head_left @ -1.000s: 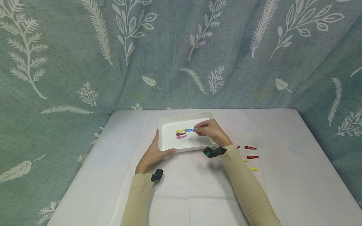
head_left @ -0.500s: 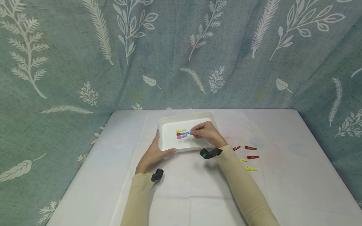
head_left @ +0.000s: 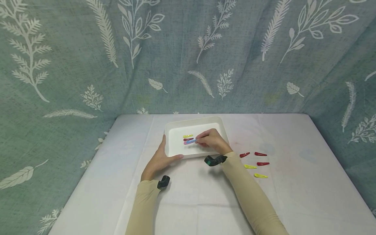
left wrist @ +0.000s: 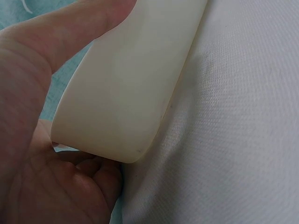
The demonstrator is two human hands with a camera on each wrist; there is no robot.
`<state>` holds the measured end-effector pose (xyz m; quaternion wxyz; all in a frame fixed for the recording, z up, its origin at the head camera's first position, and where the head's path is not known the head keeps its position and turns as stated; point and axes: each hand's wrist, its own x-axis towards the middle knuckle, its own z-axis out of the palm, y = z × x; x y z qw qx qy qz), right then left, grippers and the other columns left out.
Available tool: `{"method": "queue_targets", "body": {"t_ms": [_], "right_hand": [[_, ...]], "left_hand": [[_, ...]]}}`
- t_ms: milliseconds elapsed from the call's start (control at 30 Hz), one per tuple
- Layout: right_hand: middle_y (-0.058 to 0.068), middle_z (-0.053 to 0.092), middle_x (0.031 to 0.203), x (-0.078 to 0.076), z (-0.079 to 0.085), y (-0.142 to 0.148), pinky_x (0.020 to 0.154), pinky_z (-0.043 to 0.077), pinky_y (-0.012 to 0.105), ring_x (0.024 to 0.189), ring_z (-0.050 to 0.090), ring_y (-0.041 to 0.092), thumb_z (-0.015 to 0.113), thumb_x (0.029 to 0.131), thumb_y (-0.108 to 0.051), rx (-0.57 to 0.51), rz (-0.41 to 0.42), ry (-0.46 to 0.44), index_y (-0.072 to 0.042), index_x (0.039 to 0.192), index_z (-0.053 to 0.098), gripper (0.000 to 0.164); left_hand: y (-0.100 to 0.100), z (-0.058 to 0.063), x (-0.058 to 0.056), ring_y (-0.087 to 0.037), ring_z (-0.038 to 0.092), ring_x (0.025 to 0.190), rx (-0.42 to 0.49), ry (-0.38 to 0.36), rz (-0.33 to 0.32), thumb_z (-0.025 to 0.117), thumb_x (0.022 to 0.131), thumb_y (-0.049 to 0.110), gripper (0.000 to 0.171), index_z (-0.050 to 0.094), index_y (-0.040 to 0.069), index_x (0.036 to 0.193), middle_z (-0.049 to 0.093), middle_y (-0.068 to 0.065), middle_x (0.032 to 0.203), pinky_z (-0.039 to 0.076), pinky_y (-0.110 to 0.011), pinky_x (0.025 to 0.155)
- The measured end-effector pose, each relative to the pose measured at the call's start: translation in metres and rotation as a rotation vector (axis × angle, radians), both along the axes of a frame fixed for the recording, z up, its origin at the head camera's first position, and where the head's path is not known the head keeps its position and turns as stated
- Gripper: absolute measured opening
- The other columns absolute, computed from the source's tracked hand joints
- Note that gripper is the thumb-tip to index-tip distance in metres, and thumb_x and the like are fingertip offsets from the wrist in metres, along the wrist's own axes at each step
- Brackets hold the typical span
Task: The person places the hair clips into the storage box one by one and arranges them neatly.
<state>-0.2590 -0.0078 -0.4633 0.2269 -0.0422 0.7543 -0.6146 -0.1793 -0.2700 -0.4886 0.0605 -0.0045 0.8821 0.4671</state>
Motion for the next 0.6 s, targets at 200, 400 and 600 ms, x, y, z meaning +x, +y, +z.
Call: {"method": "queue_targets", "body": {"t_ms": [200,400,600], "right_hand": [[0.003,0.075,0.097,0.0018,-0.0004,-0.0041,0.073,0.057,0.023,0.078,0.065,0.010,0.079,0.091,-0.013,0.069,-0.009,0.010,-0.004,0.107,0.080,0.018],[0.002,0.075,0.089,0.0015,-0.0018,-0.0068,0.067,0.054,0.022,0.073,0.063,0.011,0.079,0.091,-0.012,0.098,-0.021,0.015,-0.004,0.105,0.081,0.016],[0.002,0.077,0.086,-0.0006,-0.0079,-0.0093,0.060,0.050,0.020,0.065,0.060,0.010,0.079,0.091,-0.012,0.111,-0.036,-0.003,-0.006,0.102,0.082,0.012]], "left_hand": [[-0.0001,-0.0007,0.0001,-0.028,0.015,0.162,-0.008,0.003,-0.002,0.088,0.073,0.060,0.142,-0.011,0.021,0.167,0.005,-0.004,0.177,0.020,-0.057,0.130],[0.0001,-0.0001,-0.0004,-0.029,0.013,0.163,-0.016,-0.001,-0.002,0.087,0.075,0.059,0.140,-0.012,0.022,0.167,0.004,-0.003,0.177,0.019,-0.057,0.130],[0.0009,-0.0003,-0.0008,-0.031,0.012,0.163,-0.041,-0.029,0.012,0.086,0.077,0.058,0.138,-0.012,0.022,0.167,0.003,-0.006,0.177,0.019,-0.058,0.130]]}}
